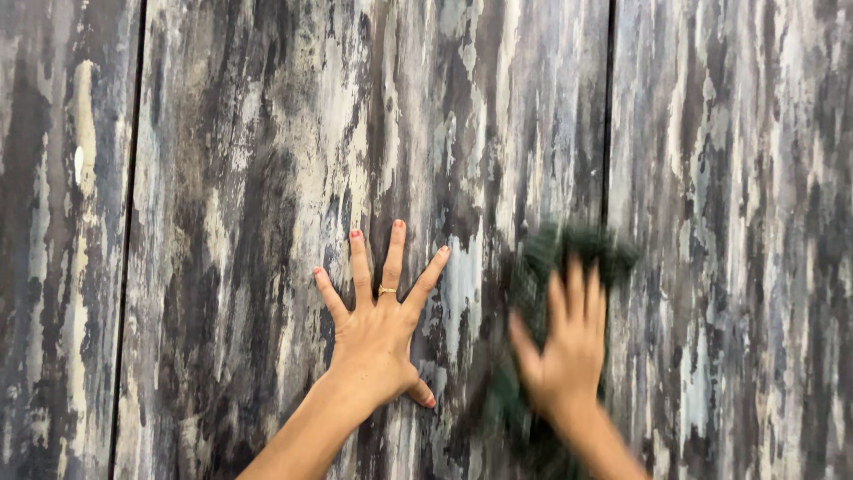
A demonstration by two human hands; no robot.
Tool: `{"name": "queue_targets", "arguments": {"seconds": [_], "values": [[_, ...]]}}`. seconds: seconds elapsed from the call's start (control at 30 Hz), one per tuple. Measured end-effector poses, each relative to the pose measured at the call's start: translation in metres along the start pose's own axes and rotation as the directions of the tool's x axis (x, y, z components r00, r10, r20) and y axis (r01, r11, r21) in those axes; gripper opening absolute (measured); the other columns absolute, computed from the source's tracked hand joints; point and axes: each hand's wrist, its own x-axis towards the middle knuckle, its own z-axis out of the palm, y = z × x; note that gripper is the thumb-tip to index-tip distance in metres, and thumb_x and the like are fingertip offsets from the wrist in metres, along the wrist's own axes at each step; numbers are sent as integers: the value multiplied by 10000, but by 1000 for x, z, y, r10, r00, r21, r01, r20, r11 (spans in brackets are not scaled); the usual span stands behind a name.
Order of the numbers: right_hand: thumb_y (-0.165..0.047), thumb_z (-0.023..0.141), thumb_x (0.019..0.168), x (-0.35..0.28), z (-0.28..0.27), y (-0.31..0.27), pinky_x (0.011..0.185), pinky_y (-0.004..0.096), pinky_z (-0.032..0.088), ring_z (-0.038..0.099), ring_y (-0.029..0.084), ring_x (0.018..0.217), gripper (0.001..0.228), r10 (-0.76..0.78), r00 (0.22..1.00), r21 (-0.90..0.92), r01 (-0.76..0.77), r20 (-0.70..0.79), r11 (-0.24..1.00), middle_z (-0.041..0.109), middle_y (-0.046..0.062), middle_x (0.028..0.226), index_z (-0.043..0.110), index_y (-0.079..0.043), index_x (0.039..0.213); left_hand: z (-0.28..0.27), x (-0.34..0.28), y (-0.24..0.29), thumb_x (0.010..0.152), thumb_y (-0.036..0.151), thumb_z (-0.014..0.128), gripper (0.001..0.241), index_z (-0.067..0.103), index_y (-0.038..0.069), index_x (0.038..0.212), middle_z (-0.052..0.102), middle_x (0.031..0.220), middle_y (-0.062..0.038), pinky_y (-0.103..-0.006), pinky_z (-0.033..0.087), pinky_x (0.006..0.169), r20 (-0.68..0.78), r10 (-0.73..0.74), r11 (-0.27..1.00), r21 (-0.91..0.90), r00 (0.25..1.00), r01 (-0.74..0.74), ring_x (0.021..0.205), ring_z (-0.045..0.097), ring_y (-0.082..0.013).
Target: The person wipes the front surfaces of a wardrobe with a green cloth. They move the cloth across the patterned upper doors and the white lower panel, including around the metal handles, repeatedly covering the same areas.
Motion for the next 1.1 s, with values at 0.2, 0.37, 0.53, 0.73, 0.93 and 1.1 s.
{"name": "queue_targets", "arguments": {"seconds": [0.2, 0.37, 0.53, 0.73, 0.93, 1.1], "values": [[-468, 576, 907, -178, 25, 29, 1160, 697, 297, 395, 500, 1410, 451, -277, 955, -257, 244, -101, 935, 460, 208, 1476, 575, -132, 1207, -3, 0, 0, 369, 523, 1048, 1672, -85, 415, 1594, -319, 1642, -143, -866, -43, 1063, 24, -10, 1000, 0, 1000, 10, 1456, -304, -542], [-495, 567, 907, -58, 14, 4, 1232, 632, 167, 246, 472, 1538, 733, 30, 1000, 21, -30, -9, 999, 329, 219, 1644, 510, -7, 1451, 3, 5, -2, 362, 520, 1060, 1685, -99, 423, 1581, -340, 1627, -149, -855, -85, 1056, 23, -11, 1000, -27, 1000, 12, 1444, -325, -530], [-578, 535, 972, 116, 17, -46, 1263, 553, 110, 173, 410, 1567, 772, 120, 993, 27, -120, -9, 992, 260, 177, 1689, 459, -60, 1538, 28, -1, -15, 277, 558, 1031, 1725, -55, 333, 1598, -254, 1654, -126, -800, -77, 1118, -211, -5, 991, -132, 978, -23, 1494, -240, -463], [-622, 583, 888, 67, 7, -102, 1241, 591, 84, 166, 421, 1543, 840, -486, 832, 102, 477, 266, 873, 266, 190, 1644, 386, -151, 1554, 70, -47, -49, 323, 757, 919, 1630, -15, 234, 1552, -177, 1655, -164, -787, -69, 1076, -599, -142, 971, -240, 788, -7, 1521, -153, -424], [-712, 600, 770, 63, -26, -47, 1173, 616, 93, 207, 408, 1481, 921, -831, 397, 358, 766, 390, 534, 328, 169, 1589, 402, -230, 1530, 73, -107, -145, 148, 795, 897, 1806, -83, 282, 1575, -273, 1648, -124, -811, -109, 1048, -416, -401, 915, -224, 816, 336, 1496, -273, -394], [-598, 503, 971, 135, 0, -32, 1316, 540, 109, 213, 404, 1604, 748, -376, 916, 92, 366, 138, 926, 304, 155, 1693, 441, -112, 1537, 77, -135, -201, 136, 784, 888, 1797, -60, 325, 1592, -246, 1679, -62, -835, -21, 1047, -328, -610, 788, -342, 721, 511, 1484, -241, -363]]}}
